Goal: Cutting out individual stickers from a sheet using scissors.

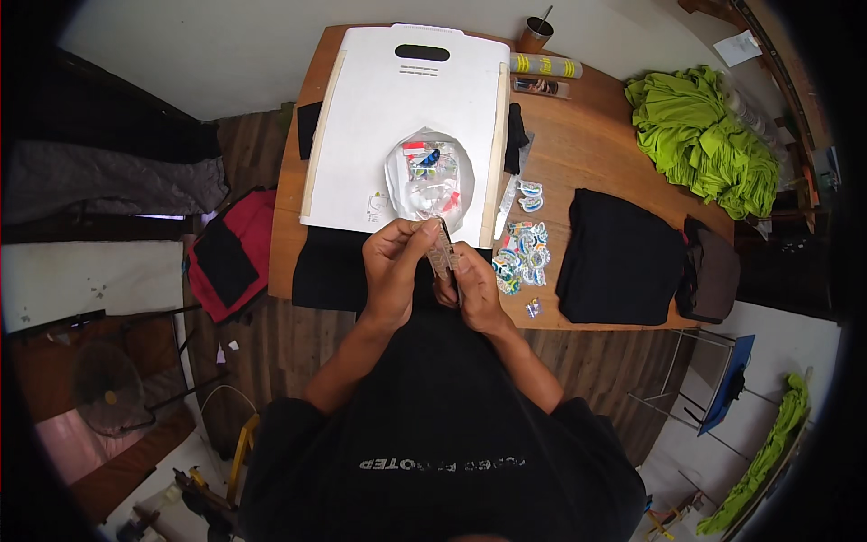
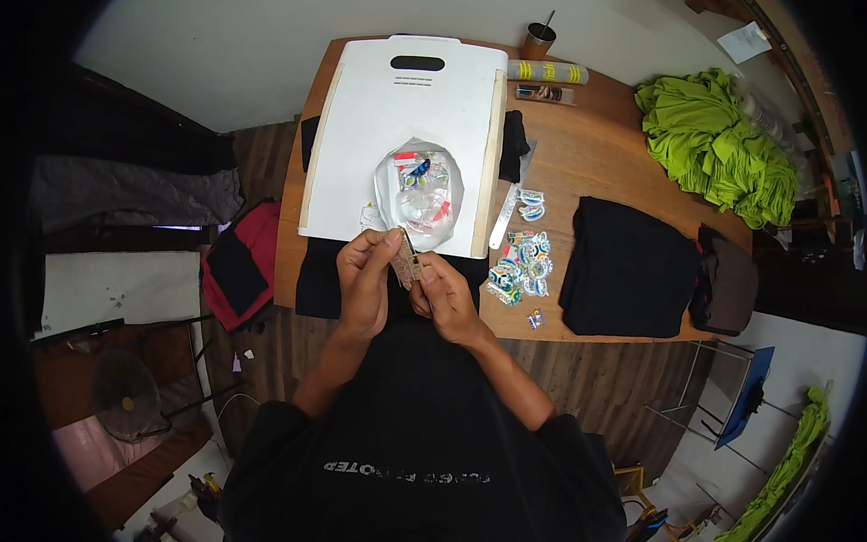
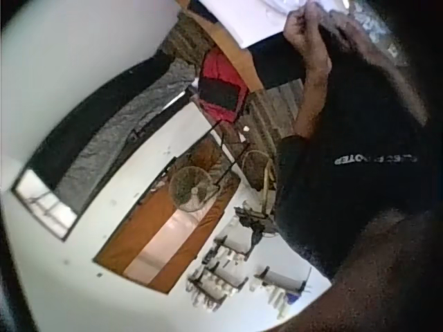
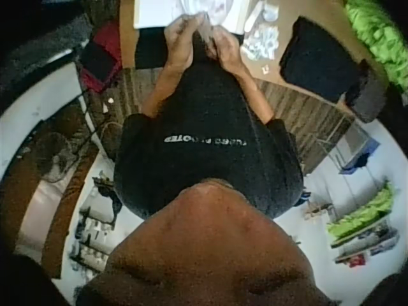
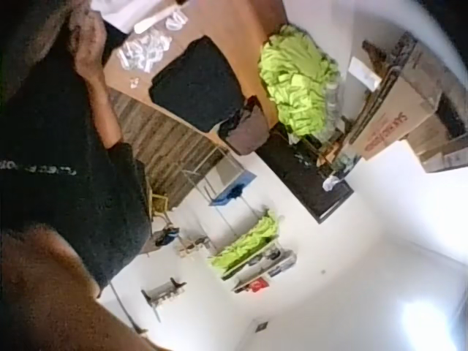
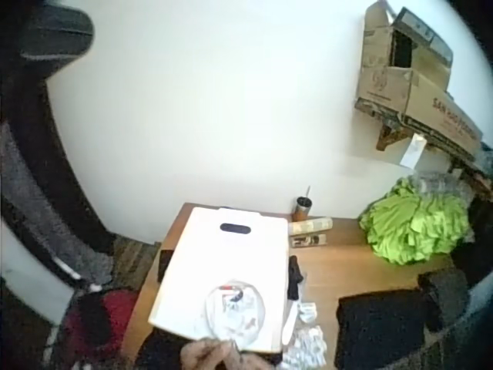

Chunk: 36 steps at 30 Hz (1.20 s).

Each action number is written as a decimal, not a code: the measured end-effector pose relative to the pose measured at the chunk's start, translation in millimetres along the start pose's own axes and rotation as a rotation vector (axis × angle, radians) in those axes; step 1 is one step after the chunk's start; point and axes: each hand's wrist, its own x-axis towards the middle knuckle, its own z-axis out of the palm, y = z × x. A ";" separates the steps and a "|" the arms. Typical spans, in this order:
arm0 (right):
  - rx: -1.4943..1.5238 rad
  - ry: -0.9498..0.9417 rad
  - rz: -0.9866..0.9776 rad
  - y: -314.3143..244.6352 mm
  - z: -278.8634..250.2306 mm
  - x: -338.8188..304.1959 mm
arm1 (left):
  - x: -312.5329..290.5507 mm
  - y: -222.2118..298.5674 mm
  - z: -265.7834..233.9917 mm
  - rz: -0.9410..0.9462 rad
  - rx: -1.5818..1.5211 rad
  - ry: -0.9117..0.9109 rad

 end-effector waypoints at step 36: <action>0.034 -0.017 -0.020 0.3 2.9 -1.5 | 3.0 1.9 -0.7 0.006 0.011 -0.025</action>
